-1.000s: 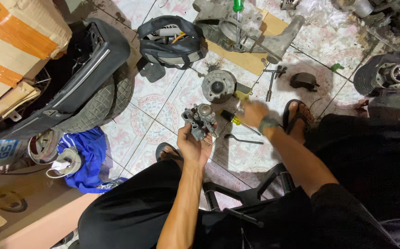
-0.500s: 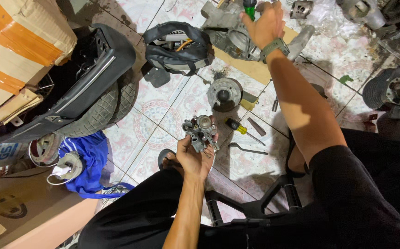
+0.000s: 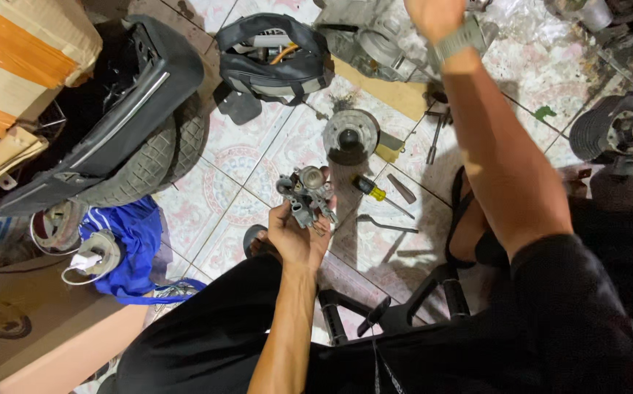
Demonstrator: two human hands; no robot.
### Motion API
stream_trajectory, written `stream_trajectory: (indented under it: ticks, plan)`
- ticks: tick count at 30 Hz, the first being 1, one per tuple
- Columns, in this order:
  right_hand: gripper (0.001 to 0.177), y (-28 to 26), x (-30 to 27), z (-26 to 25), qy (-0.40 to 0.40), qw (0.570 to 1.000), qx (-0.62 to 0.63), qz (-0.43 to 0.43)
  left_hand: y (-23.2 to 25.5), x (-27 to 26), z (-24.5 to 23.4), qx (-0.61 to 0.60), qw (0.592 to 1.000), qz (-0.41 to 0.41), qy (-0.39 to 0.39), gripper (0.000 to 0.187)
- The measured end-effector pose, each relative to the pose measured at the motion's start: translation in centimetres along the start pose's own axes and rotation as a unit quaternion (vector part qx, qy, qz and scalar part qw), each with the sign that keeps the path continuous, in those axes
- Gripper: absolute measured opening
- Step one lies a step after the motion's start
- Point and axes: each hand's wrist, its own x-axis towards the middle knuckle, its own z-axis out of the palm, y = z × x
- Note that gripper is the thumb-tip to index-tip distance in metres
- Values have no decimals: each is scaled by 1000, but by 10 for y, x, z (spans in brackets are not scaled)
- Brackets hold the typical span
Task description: The person sits on the floor and uses a screwdriver to tighten screws on a metallic mechanical component. They then use a T-handle wrench to tighten a bolt on the same part.
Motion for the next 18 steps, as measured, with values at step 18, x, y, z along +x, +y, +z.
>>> stream_trajectory:
  ticks: [18]
  plan:
    - [42, 4, -158, -161, -430, 616, 614, 241, -9, 7, -8, 17, 1000, 16, 11, 60]
